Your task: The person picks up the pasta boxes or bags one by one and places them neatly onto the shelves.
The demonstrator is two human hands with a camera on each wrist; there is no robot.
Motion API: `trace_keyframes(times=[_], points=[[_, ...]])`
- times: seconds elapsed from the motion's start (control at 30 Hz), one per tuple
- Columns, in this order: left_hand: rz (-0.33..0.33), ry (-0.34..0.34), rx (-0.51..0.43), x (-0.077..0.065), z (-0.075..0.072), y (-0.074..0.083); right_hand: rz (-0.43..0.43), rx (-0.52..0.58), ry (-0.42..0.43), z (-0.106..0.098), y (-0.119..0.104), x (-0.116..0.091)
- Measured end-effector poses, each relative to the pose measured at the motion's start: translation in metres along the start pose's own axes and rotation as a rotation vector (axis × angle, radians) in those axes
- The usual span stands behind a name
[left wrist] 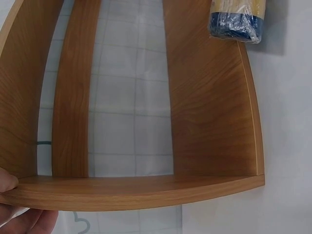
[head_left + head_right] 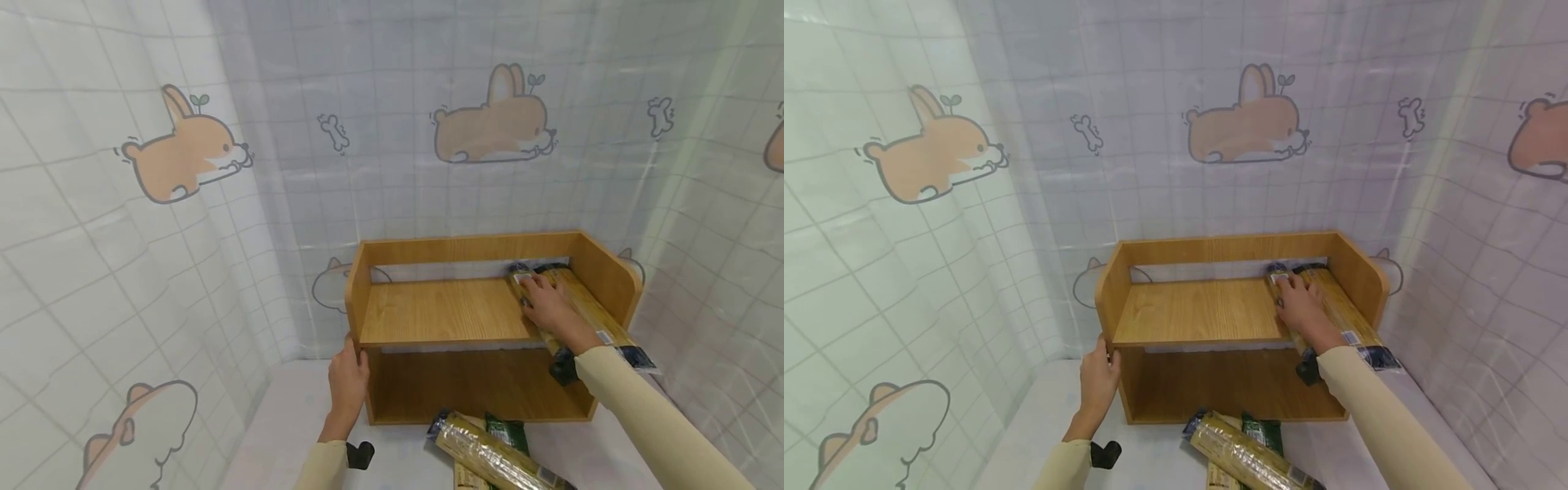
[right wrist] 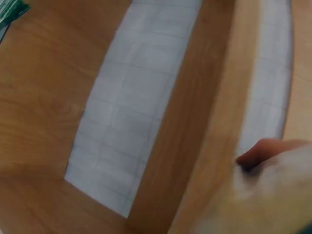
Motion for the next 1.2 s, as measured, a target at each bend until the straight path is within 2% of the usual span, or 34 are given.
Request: trace_keyframes(times=[0.23,0.6,0.9,1.2], points=[[0.028,0.021,0.013,-0.001,-0.001,0.001,0.064,-0.031,-0.034,0.009,0.006,-0.002],[-0.018,-0.023,-0.016,-0.001,0.002,0.000,0.046,-0.032,0.029,0.004,0.000,-0.006],[-0.019,-0.032,0.002,-0.002,0.003,0.001,0.004,-0.082,0.048,0.004,-0.005,-0.008],[-0.014,-0.034,0.005,0.000,0.001,0.002,0.021,-0.017,0.059,-0.002,-0.011,-0.008]])
Point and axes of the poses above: each hand's wrist, its own x-axis towards the middle knuckle, its own z-axis out of the palm, y = z × x, the point moved 9 cm from there along x, towards the middle knuckle, and after that the axes turned 9 degrees about y, right-handed, at the moved point
